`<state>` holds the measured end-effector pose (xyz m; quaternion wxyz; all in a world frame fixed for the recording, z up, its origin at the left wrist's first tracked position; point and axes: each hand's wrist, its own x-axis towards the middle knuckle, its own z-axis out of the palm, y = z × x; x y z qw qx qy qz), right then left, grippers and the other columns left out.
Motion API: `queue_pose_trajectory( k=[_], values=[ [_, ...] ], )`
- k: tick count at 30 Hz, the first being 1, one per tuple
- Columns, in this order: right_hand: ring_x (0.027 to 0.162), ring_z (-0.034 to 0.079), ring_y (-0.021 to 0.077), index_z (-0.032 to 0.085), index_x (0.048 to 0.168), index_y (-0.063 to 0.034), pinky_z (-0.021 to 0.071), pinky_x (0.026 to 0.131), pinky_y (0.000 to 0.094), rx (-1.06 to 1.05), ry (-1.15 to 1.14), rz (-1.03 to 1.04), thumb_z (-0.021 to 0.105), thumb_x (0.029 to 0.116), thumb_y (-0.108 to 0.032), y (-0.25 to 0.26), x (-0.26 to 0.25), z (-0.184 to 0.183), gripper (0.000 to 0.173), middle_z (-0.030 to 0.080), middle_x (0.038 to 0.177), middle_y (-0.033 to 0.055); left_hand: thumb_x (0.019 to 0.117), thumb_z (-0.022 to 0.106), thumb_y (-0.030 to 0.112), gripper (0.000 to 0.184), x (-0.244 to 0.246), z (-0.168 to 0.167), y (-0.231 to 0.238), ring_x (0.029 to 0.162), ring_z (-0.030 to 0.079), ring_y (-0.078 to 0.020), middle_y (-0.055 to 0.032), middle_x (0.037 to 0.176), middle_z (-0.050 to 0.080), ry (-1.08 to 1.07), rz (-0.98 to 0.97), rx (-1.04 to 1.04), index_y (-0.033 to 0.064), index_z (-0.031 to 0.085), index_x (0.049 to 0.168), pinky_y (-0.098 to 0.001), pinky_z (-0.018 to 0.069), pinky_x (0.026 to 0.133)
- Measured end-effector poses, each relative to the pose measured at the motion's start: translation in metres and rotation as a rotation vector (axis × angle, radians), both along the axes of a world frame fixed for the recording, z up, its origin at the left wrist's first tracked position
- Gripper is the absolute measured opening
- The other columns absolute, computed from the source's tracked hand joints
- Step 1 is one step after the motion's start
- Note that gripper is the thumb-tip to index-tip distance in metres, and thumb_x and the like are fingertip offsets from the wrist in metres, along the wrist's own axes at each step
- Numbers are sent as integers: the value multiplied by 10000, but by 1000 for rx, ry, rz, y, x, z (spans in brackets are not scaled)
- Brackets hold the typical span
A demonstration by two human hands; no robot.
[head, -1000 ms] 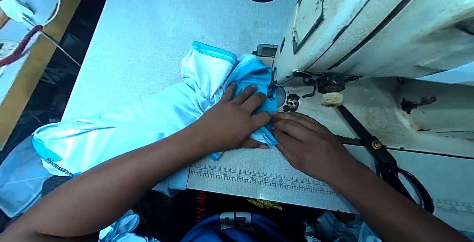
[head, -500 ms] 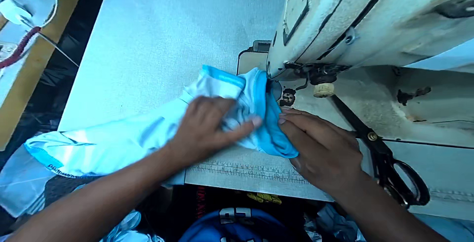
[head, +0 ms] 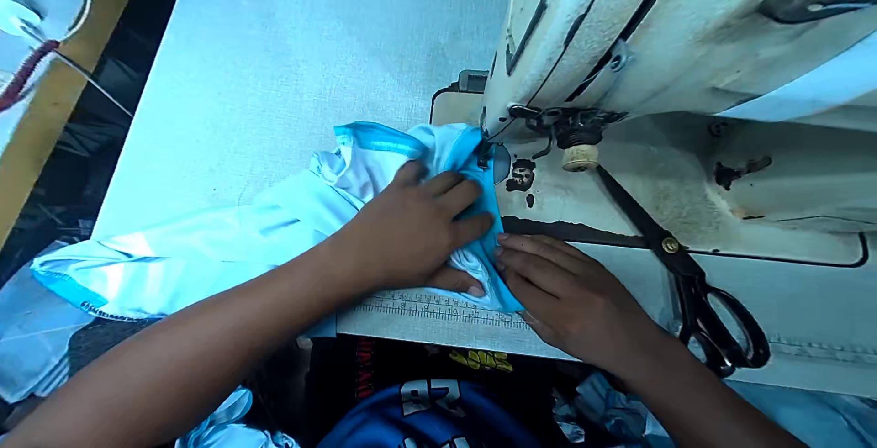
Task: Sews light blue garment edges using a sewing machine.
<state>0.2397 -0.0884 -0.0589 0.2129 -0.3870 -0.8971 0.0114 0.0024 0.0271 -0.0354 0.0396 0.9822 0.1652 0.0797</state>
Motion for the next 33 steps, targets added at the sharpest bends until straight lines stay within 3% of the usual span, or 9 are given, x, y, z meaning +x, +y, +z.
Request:
queue_pose_trajectory(
  k=[4,21,22,24,25,27,29,30,33],
  values=[
    [1241,646,286,704,1095,-20,528,1045,413,-26,-10,-1,502,1029,-109,-4,4,0,230,723,1222,124,900,320,838,825,-8,-8,-12,1366,508,-389,-150,1433,573,15,62,26,269,613,1422,-716,397,1009],
    [1240,645,285,726,983,-30,491,1077,414,23,-56,-52,501,1012,-139,31,-11,2,251,745,1144,113,929,439,738,642,-9,-7,48,1385,495,-366,-111,1454,554,21,-8,21,337,618,1397,-767,314,1059],
    [1243,642,287,729,974,-30,487,1081,419,19,-57,-60,504,1008,-123,33,-14,2,245,745,1141,116,937,516,663,555,-9,1,45,1350,523,-381,-123,1385,598,26,-21,32,289,678,1313,-777,292,1072],
    [1241,644,295,738,969,-37,493,1083,439,23,-59,-80,520,993,-91,36,-18,4,226,743,1132,117,913,662,417,302,-6,29,22,1072,643,-380,-126,971,683,-16,-84,27,129,738,859,-768,319,1058],
    [1233,648,301,742,965,-41,500,1077,447,21,-46,-88,528,989,-77,35,-19,5,219,741,1125,121,923,643,394,337,-4,44,7,876,659,-296,-64,777,647,-20,-153,-9,134,685,712,-665,409,1000],
    [1209,655,320,741,980,-40,521,1045,464,-13,-1,-109,533,991,-82,25,-24,8,213,740,1098,131,975,543,460,469,0,52,-12,666,600,-157,20,624,565,-66,-294,-267,149,599,628,-423,479,761],
    [1099,703,309,726,986,-38,572,952,431,-15,48,-152,545,995,-128,8,-32,12,203,747,1041,138,1031,497,420,473,5,36,-8,695,622,-146,-5,690,601,-208,-235,-401,99,662,725,-349,508,638],
    [1046,709,303,713,960,-36,581,924,416,5,38,-160,557,987,-101,0,-35,11,171,738,1005,137,1045,488,373,406,6,25,-1,791,655,-169,-32,813,649,-230,-151,-326,95,716,856,-366,541,676],
    [1133,695,300,699,985,-33,558,987,404,26,2,-166,556,992,-58,-16,-36,2,145,748,1085,135,996,537,394,362,-1,2,4,1236,593,-329,-128,1299,647,-70,13,-90,195,739,1221,-573,458,1011]
  ],
)
